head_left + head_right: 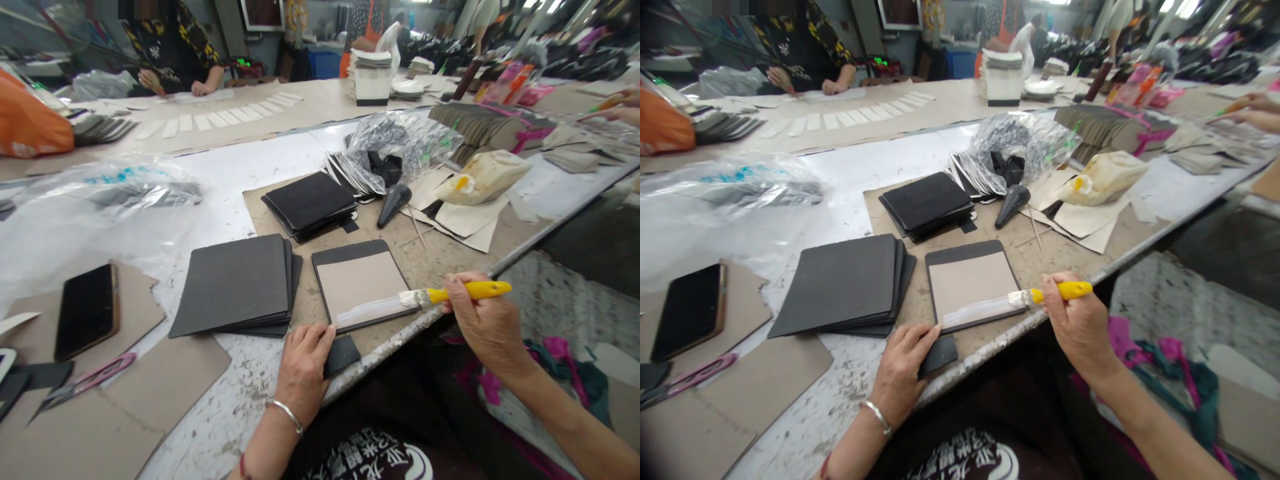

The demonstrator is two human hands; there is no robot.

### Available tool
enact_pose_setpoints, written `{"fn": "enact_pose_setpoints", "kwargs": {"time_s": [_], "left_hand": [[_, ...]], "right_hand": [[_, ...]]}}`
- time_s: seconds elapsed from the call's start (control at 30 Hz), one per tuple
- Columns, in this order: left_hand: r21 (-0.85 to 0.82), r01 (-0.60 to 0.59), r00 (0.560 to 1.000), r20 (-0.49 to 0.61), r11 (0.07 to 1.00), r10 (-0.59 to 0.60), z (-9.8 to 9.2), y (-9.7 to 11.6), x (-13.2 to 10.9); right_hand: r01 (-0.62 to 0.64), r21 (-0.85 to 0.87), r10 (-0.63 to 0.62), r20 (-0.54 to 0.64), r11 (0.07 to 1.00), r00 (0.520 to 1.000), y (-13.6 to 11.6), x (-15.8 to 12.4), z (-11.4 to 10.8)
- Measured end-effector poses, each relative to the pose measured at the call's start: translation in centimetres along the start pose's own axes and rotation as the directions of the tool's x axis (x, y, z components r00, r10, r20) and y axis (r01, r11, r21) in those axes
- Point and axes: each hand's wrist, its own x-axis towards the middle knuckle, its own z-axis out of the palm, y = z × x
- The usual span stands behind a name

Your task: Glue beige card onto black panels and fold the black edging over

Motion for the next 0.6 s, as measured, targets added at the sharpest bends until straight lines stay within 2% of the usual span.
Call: {"fn": "enact_pose_setpoints", "kwargs": {"time_s": [0.07,0.17,0.27,0.37,0.47,0.6], "left_hand": [[-0.004,-0.007,1.0,0.0,1.0,0.007,0.0,0.0,0.0],[-0.013,-0.011,1.0,-0.001,1.0,0.011,0.1,0.0,0.0],[-0.016,-0.005,1.0,-0.008,1.0,0.005,0.1,0.0,0.0],[-0.027,-0.017,1.0,-0.018,1.0,0.017,-0.1,0.1,-0.2],[-0.043,-0.023,0.999,-0.032,0.999,0.021,-0.2,0.2,-0.3],[-0.059,-0.005,1.0,-0.03,0.998,0.003,-0.2,0.2,-0.3]], "right_hand": [[0.107,-0.043,-0.109,-0.042,0.993,0.993,0.0,0.0,-0.2],[0.288,-0.074,-0.292,-0.066,0.955,0.954,-0.7,-0.4,-0.1],[0.355,-0.029,-0.356,-0.031,0.934,0.934,-1.9,-0.9,0.3],[0.299,0.053,-0.299,-0.021,0.953,0.954,-3.3,-1.3,0.7],[0.145,0.188,-0.148,-0.001,0.971,0.989,-5.2,-1.5,1.5],[-0.035,0.449,-0.009,0.096,0.893,0.995,-7.8,-1.9,3.4]]}}
